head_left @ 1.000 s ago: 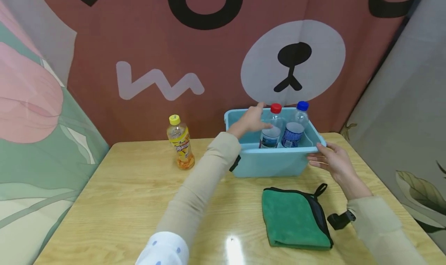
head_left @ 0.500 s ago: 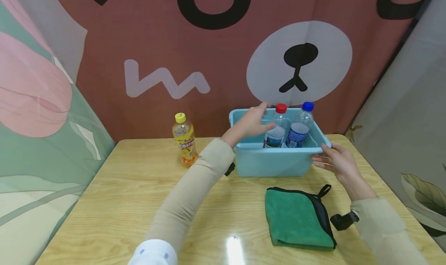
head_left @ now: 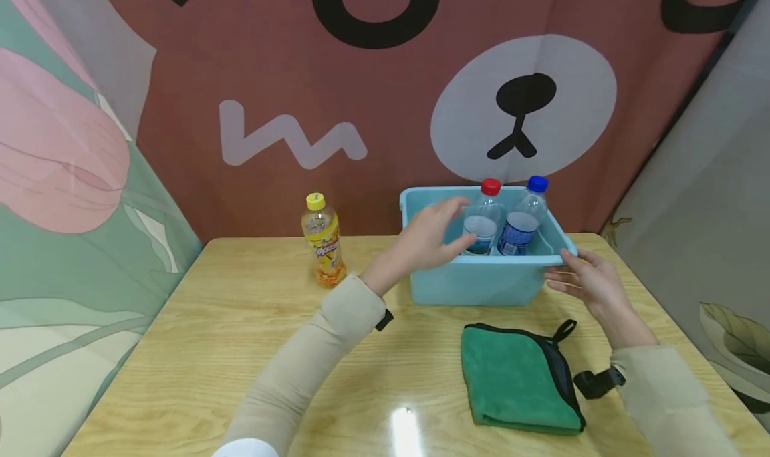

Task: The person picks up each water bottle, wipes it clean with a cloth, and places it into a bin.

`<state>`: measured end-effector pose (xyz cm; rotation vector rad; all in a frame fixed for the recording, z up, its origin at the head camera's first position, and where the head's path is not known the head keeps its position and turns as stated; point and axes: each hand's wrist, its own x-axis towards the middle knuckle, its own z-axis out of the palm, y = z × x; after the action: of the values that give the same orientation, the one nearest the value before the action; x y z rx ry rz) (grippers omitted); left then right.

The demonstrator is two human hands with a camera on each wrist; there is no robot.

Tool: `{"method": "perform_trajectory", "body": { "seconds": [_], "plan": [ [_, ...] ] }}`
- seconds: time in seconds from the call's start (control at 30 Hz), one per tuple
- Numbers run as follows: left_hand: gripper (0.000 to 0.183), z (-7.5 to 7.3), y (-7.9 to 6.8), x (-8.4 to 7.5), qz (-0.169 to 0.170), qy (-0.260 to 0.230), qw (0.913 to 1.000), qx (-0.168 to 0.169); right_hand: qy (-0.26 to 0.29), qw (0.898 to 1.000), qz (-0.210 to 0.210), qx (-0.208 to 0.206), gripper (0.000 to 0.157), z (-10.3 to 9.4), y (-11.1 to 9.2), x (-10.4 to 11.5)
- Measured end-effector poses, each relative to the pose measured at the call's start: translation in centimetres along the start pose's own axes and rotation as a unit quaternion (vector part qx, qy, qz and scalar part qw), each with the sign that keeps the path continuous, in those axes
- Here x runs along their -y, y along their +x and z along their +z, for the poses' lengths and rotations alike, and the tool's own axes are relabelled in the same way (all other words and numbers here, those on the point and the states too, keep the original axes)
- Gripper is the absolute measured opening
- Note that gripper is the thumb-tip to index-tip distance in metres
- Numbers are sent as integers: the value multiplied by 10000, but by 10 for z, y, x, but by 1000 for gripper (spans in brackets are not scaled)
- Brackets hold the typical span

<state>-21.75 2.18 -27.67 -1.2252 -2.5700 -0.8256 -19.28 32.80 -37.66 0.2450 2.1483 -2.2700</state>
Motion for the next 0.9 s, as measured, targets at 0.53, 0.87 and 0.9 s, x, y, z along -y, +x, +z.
{"method": "perform_trajectory", "body": {
  "seconds": [0.53, 0.87, 0.9],
  "plan": [
    [49, 8, -49, 9, 190, -301, 9981, -509, -153, 9999, -50, 38, 77, 9, -25, 18],
    [47, 3, -73, 17, 225, -133, 9971, -718, -537, 9968, -582, 110, 22, -2, -51, 10],
    [47, 2, -76, 18, 219, -154, 9969, -734, -627, 9960, -611, 155, 21, -2, -54, 10]
  ]
}}
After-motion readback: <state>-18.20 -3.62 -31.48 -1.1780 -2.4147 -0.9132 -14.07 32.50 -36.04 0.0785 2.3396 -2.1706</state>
